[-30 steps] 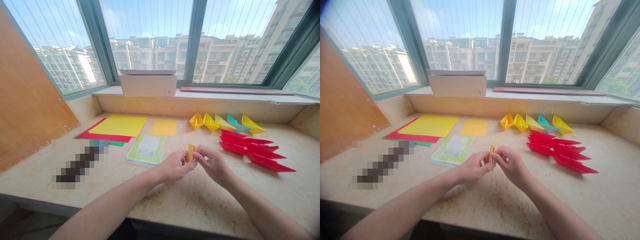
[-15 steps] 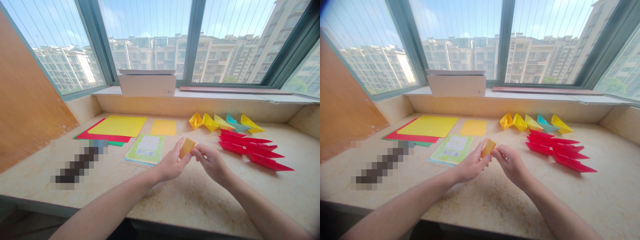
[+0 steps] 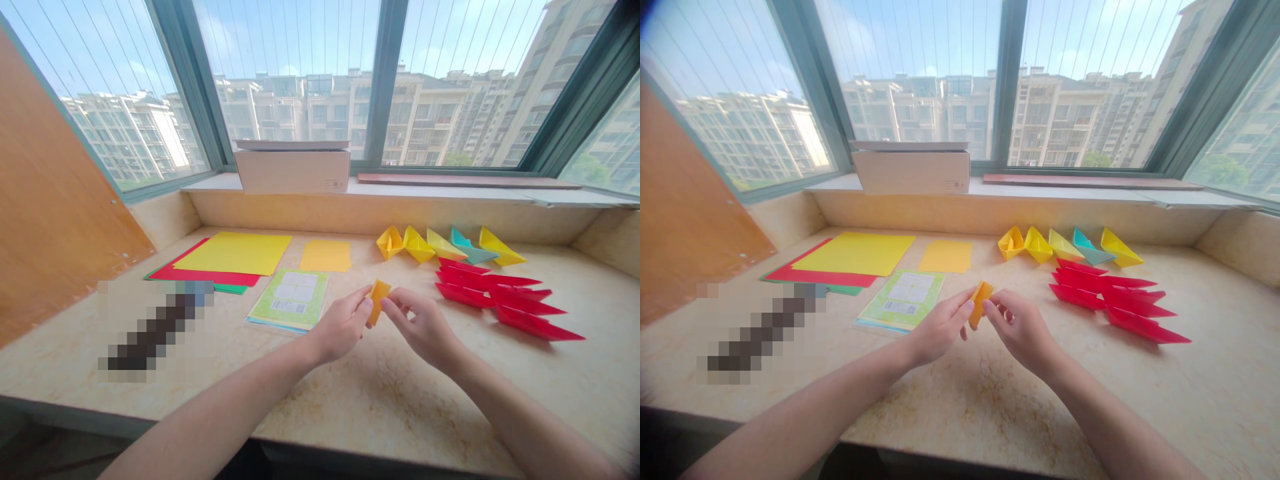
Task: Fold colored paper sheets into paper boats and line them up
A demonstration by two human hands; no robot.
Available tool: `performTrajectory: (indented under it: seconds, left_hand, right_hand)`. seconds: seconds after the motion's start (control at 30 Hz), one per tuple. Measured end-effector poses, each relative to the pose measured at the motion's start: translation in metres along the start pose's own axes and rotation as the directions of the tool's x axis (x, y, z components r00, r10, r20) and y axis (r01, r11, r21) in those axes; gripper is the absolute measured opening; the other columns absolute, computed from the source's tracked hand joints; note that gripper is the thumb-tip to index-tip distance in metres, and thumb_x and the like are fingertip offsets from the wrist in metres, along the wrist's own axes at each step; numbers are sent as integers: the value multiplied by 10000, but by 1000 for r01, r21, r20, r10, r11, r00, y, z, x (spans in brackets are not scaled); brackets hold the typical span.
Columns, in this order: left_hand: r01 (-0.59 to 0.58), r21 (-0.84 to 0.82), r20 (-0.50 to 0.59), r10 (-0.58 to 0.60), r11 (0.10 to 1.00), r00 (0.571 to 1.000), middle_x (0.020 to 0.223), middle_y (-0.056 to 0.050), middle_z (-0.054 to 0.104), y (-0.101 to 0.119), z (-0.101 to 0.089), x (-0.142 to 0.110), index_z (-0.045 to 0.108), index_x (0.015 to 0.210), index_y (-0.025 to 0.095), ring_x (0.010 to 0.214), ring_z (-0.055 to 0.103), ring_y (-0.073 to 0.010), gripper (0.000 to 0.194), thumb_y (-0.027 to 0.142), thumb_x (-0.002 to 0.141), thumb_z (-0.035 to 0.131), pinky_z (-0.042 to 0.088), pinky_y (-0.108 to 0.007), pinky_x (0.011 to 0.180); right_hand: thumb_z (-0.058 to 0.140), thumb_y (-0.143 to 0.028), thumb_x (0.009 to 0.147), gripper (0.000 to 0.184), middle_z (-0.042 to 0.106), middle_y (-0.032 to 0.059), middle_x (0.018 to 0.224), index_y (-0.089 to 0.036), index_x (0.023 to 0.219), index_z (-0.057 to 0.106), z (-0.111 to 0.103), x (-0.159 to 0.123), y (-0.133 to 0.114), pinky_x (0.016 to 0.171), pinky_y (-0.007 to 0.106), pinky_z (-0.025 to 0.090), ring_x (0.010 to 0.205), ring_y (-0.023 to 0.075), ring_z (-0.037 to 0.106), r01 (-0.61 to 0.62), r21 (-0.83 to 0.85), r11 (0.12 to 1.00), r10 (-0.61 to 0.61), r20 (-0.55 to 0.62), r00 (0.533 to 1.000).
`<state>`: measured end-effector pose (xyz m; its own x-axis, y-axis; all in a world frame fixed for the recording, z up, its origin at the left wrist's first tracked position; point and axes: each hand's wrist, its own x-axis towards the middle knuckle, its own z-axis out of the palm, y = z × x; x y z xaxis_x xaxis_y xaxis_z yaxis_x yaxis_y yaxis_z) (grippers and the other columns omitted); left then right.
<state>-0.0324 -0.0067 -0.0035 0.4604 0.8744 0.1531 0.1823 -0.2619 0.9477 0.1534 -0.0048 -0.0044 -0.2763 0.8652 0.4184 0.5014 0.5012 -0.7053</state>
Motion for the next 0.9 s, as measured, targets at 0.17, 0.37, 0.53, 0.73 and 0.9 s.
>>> performTrajectory:
  seconds: [0.17, 0.37, 0.53, 0.73, 0.9]
  left_hand:
    - [21, 19, -10, -21, 1000, 1000, 1031, -103, 659, -3, 0, 0, 410, 1426, 187, 826, 628, -191, 528, 448, 970, 459, 504, -296, 635]
    - [-24, 78, -68, 30, 997, 997, 1189, -131, 645, 1, 0, -2, 475, 1377, 211, 984, 628, -229, 514, 410, 915, 580, 522, -327, 730]
    - [-26, 104, -156, 42, 994, 987, 1230, -136, 620, 3, 1, -1, 554, 1302, 196, 1066, 599, -257, 476, 396, 877, 630, 537, -327, 730]
    - [-7, 27, -141, 11, 1000, 990, 1174, -147, 647, -2, -2, 3, 519, 1337, 161, 1010, 627, -251, 443, 345, 934, 531, 543, -340, 716]
    - [-4, -102, -145, -10, 995, 989, 1154, -130, 657, -3, -3, 6, 525, 1237, 165, 1014, 643, -240, 324, 233, 920, 501, 548, -294, 664]
  right_hand:
    - [503, -300, 949, 275, 579, -13, 646, -189, 727, 621, 0, 0, -1, 582, 259, 376, 603, 139, 495, 13, -1, 1000, -13, 0, 1000]
    - [526, -281, 932, 226, 583, -10, 654, -187, 743, 609, 1, 0, 0, 590, 263, 387, 606, 144, 503, 43, -10, 999, -43, 10, 999]
    - [517, -307, 943, 233, 583, -3, 672, -192, 763, 610, 1, 0, 1, 604, 272, 398, 622, 152, 509, 44, -13, 999, -44, 20, 999]
    - [502, -337, 946, 255, 600, 9, 678, -193, 776, 624, -2, 2, 2, 576, 278, 404, 610, 157, 521, -12, -19, 1000, 11, -29, 1000]
    - [503, -344, 935, 249, 619, 20, 667, -185, 801, 638, -5, 5, 7, 566, 290, 425, 604, 168, 550, -80, -23, 997, 78, -77, 994]
